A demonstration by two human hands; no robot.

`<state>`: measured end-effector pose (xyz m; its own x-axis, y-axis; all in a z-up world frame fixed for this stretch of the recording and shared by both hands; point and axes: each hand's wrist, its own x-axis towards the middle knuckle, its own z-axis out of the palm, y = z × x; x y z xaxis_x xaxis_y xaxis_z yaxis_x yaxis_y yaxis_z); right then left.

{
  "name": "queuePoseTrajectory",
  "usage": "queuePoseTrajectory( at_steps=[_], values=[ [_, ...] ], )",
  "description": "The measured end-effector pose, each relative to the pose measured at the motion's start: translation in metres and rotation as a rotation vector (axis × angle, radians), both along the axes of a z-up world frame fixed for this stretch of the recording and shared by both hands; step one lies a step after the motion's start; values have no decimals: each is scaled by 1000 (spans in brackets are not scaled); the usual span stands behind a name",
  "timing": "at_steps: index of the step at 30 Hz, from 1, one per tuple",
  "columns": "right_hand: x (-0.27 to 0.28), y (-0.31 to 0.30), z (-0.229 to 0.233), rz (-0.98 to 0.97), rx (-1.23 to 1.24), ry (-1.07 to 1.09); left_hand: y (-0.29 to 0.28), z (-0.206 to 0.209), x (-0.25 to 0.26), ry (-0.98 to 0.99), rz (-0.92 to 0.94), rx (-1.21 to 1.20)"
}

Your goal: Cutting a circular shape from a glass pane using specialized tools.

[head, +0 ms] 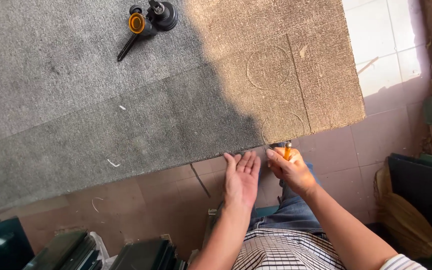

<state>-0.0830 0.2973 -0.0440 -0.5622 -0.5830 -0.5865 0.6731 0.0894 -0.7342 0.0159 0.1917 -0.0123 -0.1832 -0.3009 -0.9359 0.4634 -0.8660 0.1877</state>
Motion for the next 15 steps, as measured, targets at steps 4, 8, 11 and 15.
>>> queuePoseTrajectory(
  at_steps=[4, 8, 11, 15],
  values=[
    [-5, 2, -3, 62, -63, -30, 10, -27, -7, -13, -26, -75],
    [-7, 4, -9, 87, -93, -38, 7, -20, -11, -51, -31, -71],
    [-8, 9, -17, -5, -143, -122, 6, -9, -13, -74, -28, -82],
    [-36, 28, 24, 96, -108, -28, 5, 7, -14, -146, -155, -123]
  ],
)
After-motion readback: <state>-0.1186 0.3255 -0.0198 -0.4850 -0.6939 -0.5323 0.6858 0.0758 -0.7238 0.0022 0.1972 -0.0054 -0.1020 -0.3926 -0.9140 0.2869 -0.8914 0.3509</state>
